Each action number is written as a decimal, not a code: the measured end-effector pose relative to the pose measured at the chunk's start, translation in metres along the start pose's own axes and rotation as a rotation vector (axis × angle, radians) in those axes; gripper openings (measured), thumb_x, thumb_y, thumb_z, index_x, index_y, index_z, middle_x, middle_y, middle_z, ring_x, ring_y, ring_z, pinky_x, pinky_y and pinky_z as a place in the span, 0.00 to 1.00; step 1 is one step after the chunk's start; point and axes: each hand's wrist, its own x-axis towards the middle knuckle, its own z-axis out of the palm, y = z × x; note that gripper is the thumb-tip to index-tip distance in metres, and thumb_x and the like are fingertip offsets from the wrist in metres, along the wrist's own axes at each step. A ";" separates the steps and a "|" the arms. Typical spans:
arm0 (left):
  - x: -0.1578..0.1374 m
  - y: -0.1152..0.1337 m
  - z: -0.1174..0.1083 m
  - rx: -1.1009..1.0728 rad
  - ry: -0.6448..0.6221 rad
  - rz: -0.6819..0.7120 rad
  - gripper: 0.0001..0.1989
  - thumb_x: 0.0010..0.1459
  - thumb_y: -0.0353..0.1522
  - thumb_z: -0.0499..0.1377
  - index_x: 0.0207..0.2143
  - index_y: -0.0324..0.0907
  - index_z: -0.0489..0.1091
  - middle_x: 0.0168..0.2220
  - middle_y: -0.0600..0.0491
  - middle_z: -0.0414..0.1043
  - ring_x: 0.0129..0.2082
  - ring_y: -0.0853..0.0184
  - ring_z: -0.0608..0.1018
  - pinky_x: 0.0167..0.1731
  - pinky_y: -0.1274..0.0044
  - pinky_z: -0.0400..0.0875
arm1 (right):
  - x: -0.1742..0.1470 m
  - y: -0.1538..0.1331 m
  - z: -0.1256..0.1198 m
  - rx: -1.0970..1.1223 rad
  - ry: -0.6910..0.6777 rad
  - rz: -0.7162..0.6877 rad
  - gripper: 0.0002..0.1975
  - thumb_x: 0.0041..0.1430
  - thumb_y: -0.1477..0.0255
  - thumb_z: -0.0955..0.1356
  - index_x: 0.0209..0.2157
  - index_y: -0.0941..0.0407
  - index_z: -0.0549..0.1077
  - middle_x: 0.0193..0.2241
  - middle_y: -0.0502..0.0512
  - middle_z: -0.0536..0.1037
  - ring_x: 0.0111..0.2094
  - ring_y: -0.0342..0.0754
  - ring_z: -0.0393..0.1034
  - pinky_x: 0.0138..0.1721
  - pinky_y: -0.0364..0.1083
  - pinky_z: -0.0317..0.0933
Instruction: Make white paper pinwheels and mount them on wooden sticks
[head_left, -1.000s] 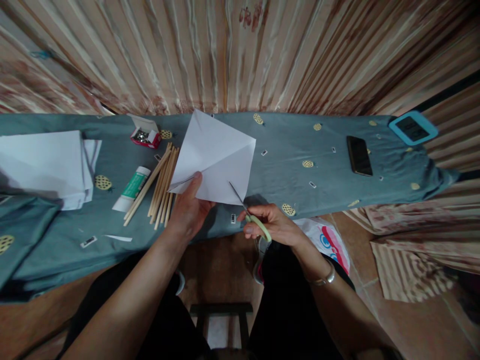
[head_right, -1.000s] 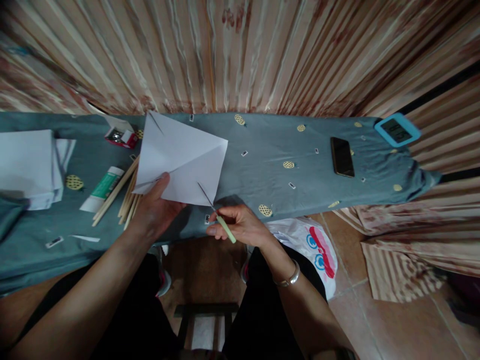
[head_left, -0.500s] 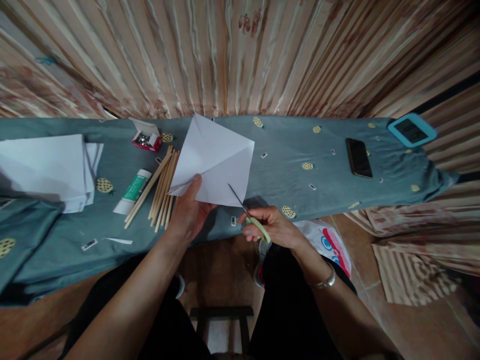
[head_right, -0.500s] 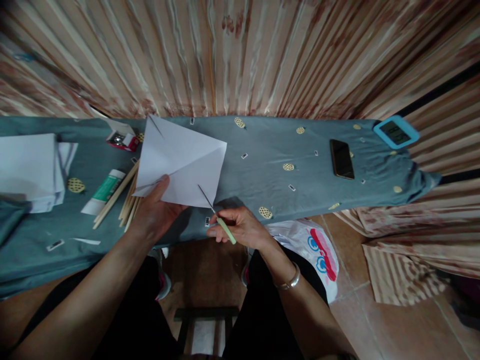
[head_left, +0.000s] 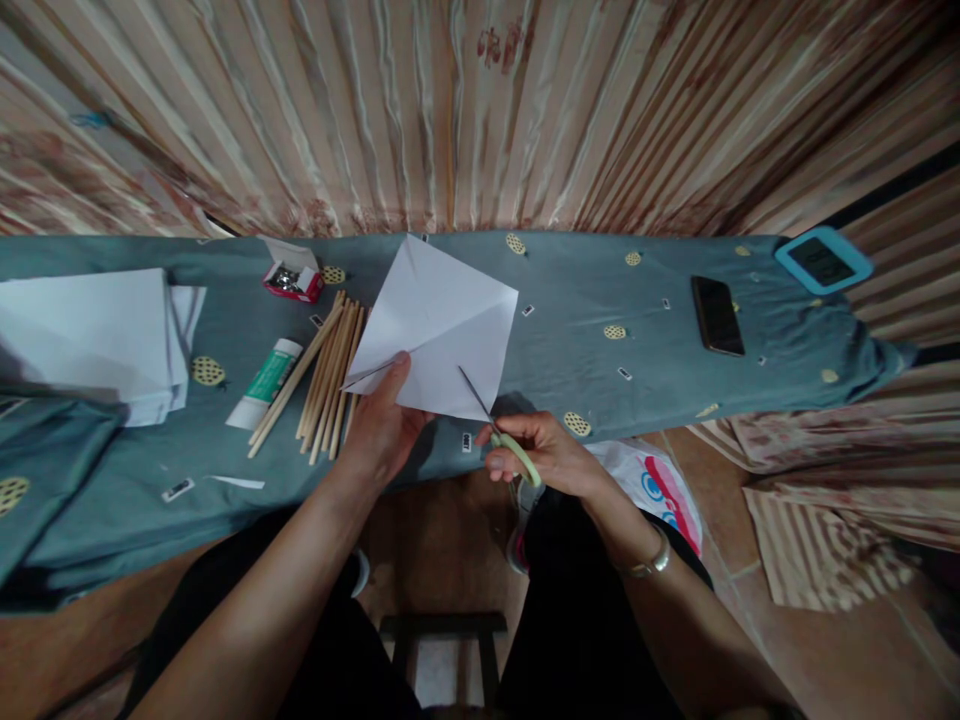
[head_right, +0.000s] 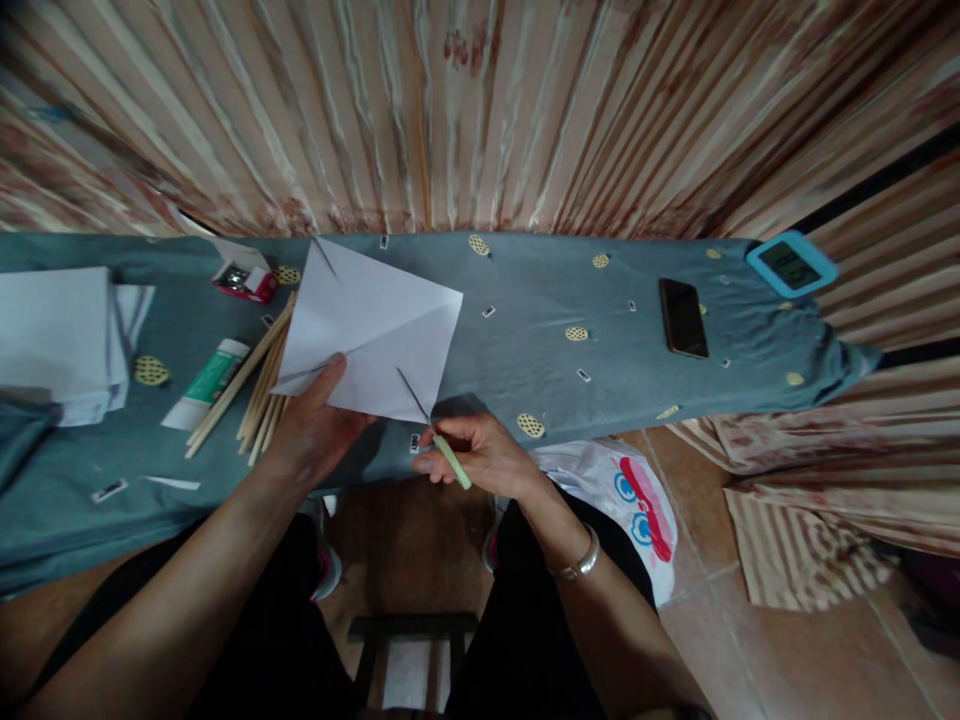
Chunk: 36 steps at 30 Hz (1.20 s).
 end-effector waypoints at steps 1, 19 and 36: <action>0.000 0.000 0.000 0.001 0.007 -0.004 0.07 0.64 0.27 0.55 0.40 0.39 0.73 0.36 0.53 0.78 0.31 0.71 0.78 0.29 0.81 0.73 | 0.000 0.000 0.000 0.000 0.002 0.000 0.24 0.37 0.58 0.80 0.32 0.59 0.76 0.19 0.46 0.76 0.19 0.35 0.67 0.22 0.35 0.63; -0.001 0.001 -0.002 -0.020 -0.014 -0.011 0.10 0.63 0.28 0.57 0.47 0.41 0.72 0.38 0.52 0.78 0.34 0.69 0.79 0.34 0.80 0.74 | 0.001 -0.002 0.001 0.018 0.021 0.002 0.24 0.35 0.58 0.80 0.30 0.58 0.76 0.17 0.44 0.74 0.18 0.35 0.66 0.21 0.35 0.63; -0.003 -0.004 -0.003 -0.004 -0.034 -0.033 0.13 0.62 0.26 0.56 0.50 0.41 0.70 0.37 0.53 0.78 0.31 0.70 0.79 0.29 0.81 0.76 | 0.000 -0.002 0.001 0.015 0.045 0.007 0.25 0.33 0.58 0.80 0.31 0.59 0.77 0.18 0.46 0.75 0.19 0.36 0.66 0.21 0.36 0.61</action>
